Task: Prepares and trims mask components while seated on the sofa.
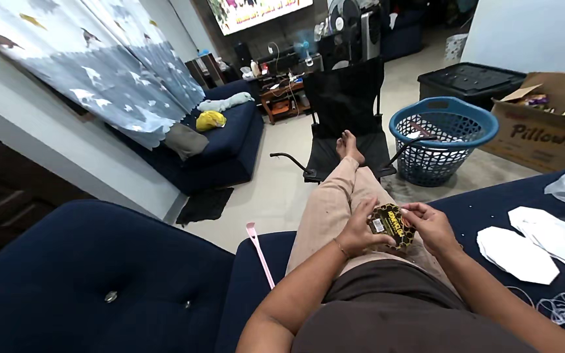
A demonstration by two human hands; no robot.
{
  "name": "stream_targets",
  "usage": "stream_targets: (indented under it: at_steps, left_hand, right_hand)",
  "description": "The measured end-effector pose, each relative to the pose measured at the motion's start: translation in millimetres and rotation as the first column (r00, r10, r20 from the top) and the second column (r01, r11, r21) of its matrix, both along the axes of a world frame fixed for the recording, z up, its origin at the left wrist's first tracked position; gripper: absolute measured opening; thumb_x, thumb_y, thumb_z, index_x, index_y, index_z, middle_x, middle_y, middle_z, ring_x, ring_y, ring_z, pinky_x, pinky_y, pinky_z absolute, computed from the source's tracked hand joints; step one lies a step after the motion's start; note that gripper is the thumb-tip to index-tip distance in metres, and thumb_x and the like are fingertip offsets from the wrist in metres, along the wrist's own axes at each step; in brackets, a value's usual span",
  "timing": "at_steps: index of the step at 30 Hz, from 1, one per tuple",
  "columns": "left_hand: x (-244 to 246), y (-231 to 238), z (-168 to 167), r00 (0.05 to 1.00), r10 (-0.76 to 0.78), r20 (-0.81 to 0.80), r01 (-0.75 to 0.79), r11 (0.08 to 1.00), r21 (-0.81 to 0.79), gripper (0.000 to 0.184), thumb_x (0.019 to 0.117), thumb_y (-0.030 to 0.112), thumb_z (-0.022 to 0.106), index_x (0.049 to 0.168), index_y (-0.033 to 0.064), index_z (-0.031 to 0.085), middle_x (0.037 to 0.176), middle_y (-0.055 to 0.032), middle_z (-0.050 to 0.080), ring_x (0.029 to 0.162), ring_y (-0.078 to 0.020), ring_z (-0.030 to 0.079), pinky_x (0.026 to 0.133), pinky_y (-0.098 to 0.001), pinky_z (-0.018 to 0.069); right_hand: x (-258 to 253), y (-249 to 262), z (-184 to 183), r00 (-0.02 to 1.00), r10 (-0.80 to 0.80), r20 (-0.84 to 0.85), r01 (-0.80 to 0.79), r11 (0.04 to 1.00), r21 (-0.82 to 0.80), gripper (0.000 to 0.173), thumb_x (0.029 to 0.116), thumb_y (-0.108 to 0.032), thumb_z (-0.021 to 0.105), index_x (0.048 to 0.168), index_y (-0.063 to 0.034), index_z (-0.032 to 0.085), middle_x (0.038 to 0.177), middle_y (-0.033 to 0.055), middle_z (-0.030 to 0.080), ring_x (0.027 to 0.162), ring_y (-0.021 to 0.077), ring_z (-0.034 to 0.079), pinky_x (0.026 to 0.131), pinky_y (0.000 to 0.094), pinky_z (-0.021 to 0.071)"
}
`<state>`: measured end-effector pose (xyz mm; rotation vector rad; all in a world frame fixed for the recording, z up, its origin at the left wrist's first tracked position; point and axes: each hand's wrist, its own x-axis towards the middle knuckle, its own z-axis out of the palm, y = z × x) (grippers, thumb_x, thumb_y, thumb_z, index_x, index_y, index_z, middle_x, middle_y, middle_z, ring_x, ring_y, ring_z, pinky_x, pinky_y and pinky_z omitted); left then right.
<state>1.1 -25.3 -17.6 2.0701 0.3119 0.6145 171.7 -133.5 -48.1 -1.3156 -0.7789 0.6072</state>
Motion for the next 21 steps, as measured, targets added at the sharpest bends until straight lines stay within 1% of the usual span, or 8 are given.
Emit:
stream_targets:
  at_steps: [2, 4, 6, 9, 12, 15, 17, 21]
  left_hand:
    - [1, -4, 4, 0.997, 0.049, -0.057, -0.053, 0.997, -0.057, 0.072, 0.0871, 0.000, 0.074, 0.150, -0.0117, 0.040, 0.139, -0.0296, 0.054, 0.120, -0.0301, 0.062, 0.102, -0.0388, 0.0530]
    - [2, -6, 4, 0.995, 0.090, -0.044, -0.093, 0.994, -0.059, 0.056, 0.0920, -0.005, 0.064, 0.145, -0.0107, 0.047, 0.133, -0.0280, 0.060, 0.113, -0.0268, 0.066, 0.099, -0.0370, 0.0545]
    - [1, -6, 3, 0.992, 0.127, -0.017, -0.127, 0.992, -0.022, 0.053, 0.0911, -0.006, 0.064, 0.142, -0.0100, 0.051, 0.122, -0.0255, 0.065, 0.101, -0.0223, 0.067, 0.092, -0.0346, 0.0555]
    - [0, -6, 1, 0.987, 0.163, 0.010, -0.164, 0.985, 0.051, 0.050, 0.0903, -0.005, 0.064, 0.139, -0.0096, 0.055, 0.111, -0.0227, 0.068, 0.093, -0.0203, 0.067, 0.087, -0.0328, 0.0557]
    - [1, -7, 0, 0.984, 0.179, 0.025, -0.180, 0.979, 0.100, 0.046, 0.0894, -0.005, 0.064, 0.134, -0.0111, 0.058, 0.113, -0.0241, 0.069, 0.095, -0.0225, 0.068, 0.089, -0.0339, 0.0565]
    - [1, -9, 5, 0.980, 0.200, 0.019, -0.201, 0.973, 0.112, 0.044, 0.0895, -0.005, 0.064, 0.133, -0.0112, 0.060, 0.116, -0.0250, 0.068, 0.100, -0.0243, 0.069, 0.092, -0.0351, 0.0562]
    - [0, -10, 6, 0.977, 0.211, 0.021, -0.212, 0.972, 0.102, 0.042, 0.0901, -0.004, 0.064, 0.132, -0.0110, 0.060, 0.115, -0.0242, 0.069, 0.099, -0.0228, 0.069, 0.091, -0.0341, 0.0565]
    - [0, -9, 4, 0.974, 0.213, 0.071, -0.219, 0.971, 0.099, 0.035, 0.0889, -0.003, 0.066, 0.123, -0.0129, 0.064, 0.111, -0.0236, 0.070, 0.095, -0.0203, 0.070, 0.089, -0.0318, 0.0570]
  right_hand:
    - [-1, -1, -1, 0.997, -0.028, 0.065, 0.028, 1.000, 0.012, 0.008, 0.0963, -0.005, 0.065, 0.101, 0.0005, 0.068, 0.079, -0.0001, 0.068, 0.066, 0.0033, 0.062, 0.066, 0.0224, 0.0549]
    - [-1, -1, 0, 0.989, -0.064, 0.134, 0.063, 0.998, 0.014, 0.009, 0.0972, -0.008, 0.065, 0.100, 0.0001, 0.069, 0.080, 0.0010, 0.069, 0.067, 0.0036, 0.063, 0.066, 0.0232, 0.0553]
    - [0, -2, 0, 0.973, -0.112, 0.202, 0.110, 0.994, 0.018, 0.013, 0.0989, -0.010, 0.063, 0.102, 0.0007, 0.068, 0.083, 0.0033, 0.068, 0.068, 0.0053, 0.063, 0.066, 0.0253, 0.0558]
    - [0, -6, 3, 0.939, -0.185, 0.290, 0.173, 0.983, 0.064, 0.018, 0.1000, -0.012, 0.060, 0.105, 0.0040, 0.067, 0.090, 0.0092, 0.068, 0.075, 0.0101, 0.066, 0.071, 0.0291, 0.0574]
    - [-5, -9, 3, 0.899, -0.228, 0.374, 0.168, 0.968, 0.186, 0.018, 0.0987, -0.012, 0.060, 0.103, 0.0034, 0.068, 0.092, 0.0078, 0.068, 0.078, 0.0059, 0.066, 0.074, 0.0232, 0.0573]
    - [-14, -9, 7, 0.858, -0.230, 0.460, 0.092, 0.949, 0.302, 0.015, 0.0961, -0.007, 0.062, 0.102, 0.0036, 0.070, 0.095, 0.0071, 0.069, 0.082, 0.0029, 0.066, 0.078, 0.0191, 0.0567]
    - [-18, -9, 6, 0.834, -0.213, 0.510, 0.041, 0.944, 0.328, 0.016, 0.0950, -0.006, 0.064, 0.107, 0.0048, 0.070, 0.098, 0.0100, 0.071, 0.086, 0.0066, 0.068, 0.082, 0.0225, 0.0581]
    - [-23, -7, 4, 0.789, -0.200, 0.581, 0.017, 0.952, 0.305, 0.023, 0.0936, -0.005, 0.066, 0.112, 0.0080, 0.066, 0.095, 0.0133, 0.072, 0.084, 0.0109, 0.070, 0.082, 0.0261, 0.0583]
